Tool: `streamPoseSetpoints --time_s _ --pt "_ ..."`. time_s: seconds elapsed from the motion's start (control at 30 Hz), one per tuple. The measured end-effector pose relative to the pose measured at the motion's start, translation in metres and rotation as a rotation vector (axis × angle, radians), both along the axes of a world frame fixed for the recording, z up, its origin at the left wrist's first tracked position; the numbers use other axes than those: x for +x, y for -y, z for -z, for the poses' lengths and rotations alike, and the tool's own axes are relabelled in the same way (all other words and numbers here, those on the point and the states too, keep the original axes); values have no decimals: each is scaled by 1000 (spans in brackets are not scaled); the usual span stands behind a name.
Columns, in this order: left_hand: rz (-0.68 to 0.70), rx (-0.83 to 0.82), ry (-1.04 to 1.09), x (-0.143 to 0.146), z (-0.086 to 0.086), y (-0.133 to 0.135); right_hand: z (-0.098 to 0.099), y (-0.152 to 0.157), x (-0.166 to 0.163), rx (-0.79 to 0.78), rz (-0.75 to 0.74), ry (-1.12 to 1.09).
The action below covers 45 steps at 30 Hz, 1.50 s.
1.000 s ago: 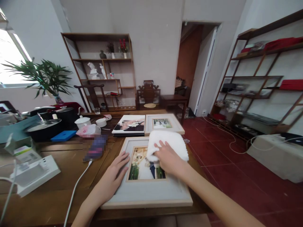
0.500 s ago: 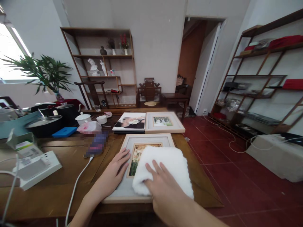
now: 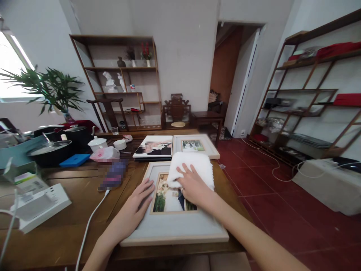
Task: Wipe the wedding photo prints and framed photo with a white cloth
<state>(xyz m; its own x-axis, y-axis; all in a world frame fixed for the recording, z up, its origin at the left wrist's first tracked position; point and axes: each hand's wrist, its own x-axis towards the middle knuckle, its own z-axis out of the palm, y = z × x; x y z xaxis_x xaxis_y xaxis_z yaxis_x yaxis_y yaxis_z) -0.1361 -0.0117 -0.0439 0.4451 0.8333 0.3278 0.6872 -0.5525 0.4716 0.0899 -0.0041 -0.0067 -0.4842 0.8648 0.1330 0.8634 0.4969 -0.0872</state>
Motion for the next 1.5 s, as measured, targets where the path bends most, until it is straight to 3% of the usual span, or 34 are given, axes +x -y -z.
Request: streamPoseSetpoints --time_s 0.2,0.33,0.5,0.73,0.93,1.03,1.17,1.33,1.5 --pt "-10 7 24 1 1 -1 -19 76 -22 -249 -88 -42" --pt "-14 1 30 1 1 -1 -28 105 -32 -365 -111 -27" --pt "4 3 34 0 3 -1 -12 90 -28 -242 -89 -131" --pt "1 -57 -13 -1 -1 0 -10 6 2 -14 83 -67" --pt "-11 -51 83 2 -7 6 -13 -37 -19 -2 0 0" --pt "-1 -57 162 3 -11 9 -8 -31 -44 -39 -118 41" --pt "-24 -95 219 2 -14 10 -5 2 -67 -21 -207 66" --pt "1 -119 222 -2 -10 9 -15 47 -64 -132 -293 52" --pt "-18 -121 191 -2 -11 8 -24 65 -52 -184 -377 -21"
